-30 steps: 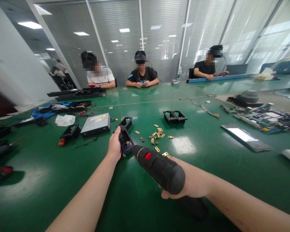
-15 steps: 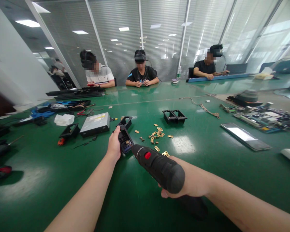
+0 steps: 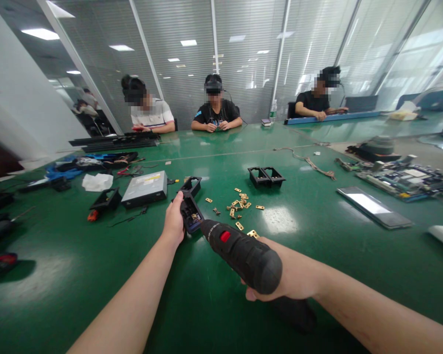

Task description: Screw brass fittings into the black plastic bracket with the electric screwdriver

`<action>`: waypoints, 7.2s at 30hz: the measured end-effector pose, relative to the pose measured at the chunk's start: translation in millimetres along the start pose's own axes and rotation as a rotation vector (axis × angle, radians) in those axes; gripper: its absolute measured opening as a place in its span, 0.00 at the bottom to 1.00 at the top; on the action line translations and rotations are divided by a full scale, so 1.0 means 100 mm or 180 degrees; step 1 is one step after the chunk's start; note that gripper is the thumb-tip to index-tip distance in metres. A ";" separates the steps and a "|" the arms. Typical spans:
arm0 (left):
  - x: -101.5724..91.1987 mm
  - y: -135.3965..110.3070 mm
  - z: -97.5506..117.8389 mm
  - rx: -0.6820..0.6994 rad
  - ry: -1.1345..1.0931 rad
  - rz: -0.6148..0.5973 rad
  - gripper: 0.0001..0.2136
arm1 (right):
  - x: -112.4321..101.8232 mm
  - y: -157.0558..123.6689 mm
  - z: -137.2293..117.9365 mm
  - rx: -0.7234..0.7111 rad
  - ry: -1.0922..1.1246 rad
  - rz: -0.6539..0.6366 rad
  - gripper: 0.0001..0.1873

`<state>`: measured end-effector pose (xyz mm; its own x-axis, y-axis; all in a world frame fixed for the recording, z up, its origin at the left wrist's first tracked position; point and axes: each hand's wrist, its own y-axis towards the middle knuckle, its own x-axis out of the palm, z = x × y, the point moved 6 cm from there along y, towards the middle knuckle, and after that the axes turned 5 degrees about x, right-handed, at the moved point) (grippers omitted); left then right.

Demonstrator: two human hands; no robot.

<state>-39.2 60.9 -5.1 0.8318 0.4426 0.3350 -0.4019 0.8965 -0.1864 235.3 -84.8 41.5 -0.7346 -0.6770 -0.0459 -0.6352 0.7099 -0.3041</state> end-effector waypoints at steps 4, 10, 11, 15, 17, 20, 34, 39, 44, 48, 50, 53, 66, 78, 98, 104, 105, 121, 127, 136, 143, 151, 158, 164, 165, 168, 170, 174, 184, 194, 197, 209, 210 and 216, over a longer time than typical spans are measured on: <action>0.00 0.00 0.00 0.0016 -0.0002 0.0045 0.13 | 0.00 -0.02 -0.01 0.0086 0.0042 -0.0046 0.35; -0.01 0.01 -0.01 -0.0008 -0.0015 0.0031 0.15 | 0.00 -0.02 -0.03 0.0086 0.0012 0.0015 0.35; -0.01 0.01 -0.01 0.0002 -0.0014 0.0029 0.15 | 0.00 -0.02 -0.03 0.0054 0.0021 0.0011 0.35; 0.00 0.00 0.01 0.0035 -0.0007 0.0045 0.12 | 0.00 -0.01 -0.02 0.0017 0.0020 -0.0006 0.35; 0.01 -0.01 0.01 0.0020 -0.0008 0.0056 0.13 | 0.00 -0.01 -0.01 0.0027 -0.0016 0.0017 0.36; 0.00 0.01 -0.01 -0.0009 -0.0024 0.0048 0.15 | -0.01 0.00 -0.01 0.0040 -0.0046 0.0034 0.36; 0.02 -0.02 0.01 0.0010 -0.0001 0.0016 0.13 | 0.00 -0.01 -0.02 -0.0005 -0.0026 -0.0015 0.35; 0.01 -0.02 0.02 0.0012 0.0021 0.0018 0.13 | 0.00 -0.01 -0.03 0.0051 -0.0013 -0.0045 0.34; 0.00 0.01 0.00 0.0006 -0.0015 -0.0004 0.15 | 0.00 -0.02 -0.02 0.0119 0.0004 -0.0008 0.35; 0.00 0.00 0.01 0.0030 0.0007 0.0048 0.13 | 0.00 0.00 -0.01 0.0043 0.0032 -0.0026 0.35; 0.01 -0.01 0.02 0.0054 0.0027 0.0062 0.12 | 0.00 0.01 -0.01 -0.0013 0.0063 -0.0044 0.35; 0.03 -0.03 0.03 0.0043 0.0042 0.0057 0.12 | 0.00 0.02 -0.01 -0.0035 0.0032 -0.0034 0.36; 0.03 -0.04 0.04 0.0008 0.0044 0.0075 0.13 | 0.00 0.02 -0.02 0.0072 -0.0046 -0.0044 0.35; 0.04 -0.05 0.04 0.0040 -0.0019 0.0080 0.12 | 0.00 0.00 -0.01 -0.0097 -0.0046 -0.0012 0.33; 0.01 -0.01 0.01 0.0021 -0.0027 0.0021 0.16 | -0.02 -0.01 -0.02 -0.0001 -0.0129 0.0022 0.34; 0.00 0.01 -0.01 0.0029 -0.0052 0.0013 0.17 | -0.01 0.00 -0.06 -0.0061 -0.0049 -0.0039 0.34; 0.00 0.01 0.00 0.0032 -0.0043 0.0019 0.16 | 0.00 0.00 -0.05 -0.0059 -0.0020 -0.0039 0.34; 0.01 -0.02 0.01 0.0010 -0.0012 0.0036 0.15 | 0.03 -0.01 -0.09 -0.0070 0.0034 -0.0136 0.32; 0.00 -0.01 0.00 -0.0010 0.0017 0.0065 0.16 | 0.03 -0.01 -0.06 -0.0079 0.0037 -0.0112 0.32; 0.01 -0.02 0.01 0.0006 0.0037 0.0017 0.16 | 0.02 -0.02 -0.07 -0.0073 0.0003 -0.0088 0.33; -0.01 0.01 -0.01 0.0014 0.0022 0.0017 0.18 | 0.02 -0.02 -0.07 -0.0054 0.0016 -0.0093 0.33; 0.01 -0.01 0.01 0.0037 0.0001 0.0021 0.14 | 0.03 -0.02 -0.07 0.0027 0.0133 -0.0144 0.31; 0.00 0.00 0.00 -0.0003 -0.0035 0.0006 0.16 | 0.02 -0.03 -0.07 0.0043 0.0036 -0.0109 0.35; -0.01 0.01 -0.01 0.0004 -0.0019 -0.0003 0.18 | 0.02 -0.03 -0.08 -0.0081 0.0023 -0.0137 0.34; -0.01 0.02 -0.01 0.0009 -0.0010 -0.0004 0.18 | 0.02 -0.03 -0.08 -0.0074 0.0046 -0.0135 0.34; -0.01 0.04 -0.02 0.0021 0.0019 -0.0019 0.19 | 0.02 -0.01 -0.06 -0.0026 0.0055 -0.0102 0.35; -0.02 0.06 -0.03 0.0031 0.0035 -0.0035 0.20 | 0.02 0.00 -0.04 -0.0030 0.0024 -0.0111 0.34; -0.02 0.07 -0.04 0.0061 0.0049 -0.0063 0.20 | 0.01 0.02 -0.02 -0.0088 -0.0062 -0.0135 0.31; 0.01 0.03 -0.01 0.0118 0.0033 -0.0034 0.14 | 0.00 0.01 -0.02 -0.0057 -0.0016 -0.0068 0.32; 0.00 0.04 -0.02 0.0082 -0.0023 -0.0029 0.16 | 0.02 0.00 -0.05 -0.0100 0.0063 -0.0116 0.34; -0.01 0.06 -0.03 0.0083 -0.0007 -0.0029 0.15 | 0.02 0.00 -0.04 -0.0087 0.0065 -0.0090 0.34; -0.01 0.05 -0.02 0.0086 0.0037 -0.0014 0.17 | 0.01 0.00 -0.04 -0.0111 -0.0019 -0.0090 0.33; -0.01 0.05 -0.02 0.0082 0.0034 -0.0018 0.18 | 0.01 0.00 -0.04 -0.0120 -0.0039 -0.0084 0.33; -0.02 0.05 -0.03 0.0074 0.0022 -0.0046 0.17 | -0.01 0.01 -0.03 -0.0084 -0.0108 -0.0034 0.34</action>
<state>-42.2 64.8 -9.6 0.8402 0.4294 0.3311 -0.3985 0.9031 -0.1600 235.1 -82.9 44.0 -0.7194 -0.6905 -0.0752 -0.6495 0.7071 -0.2795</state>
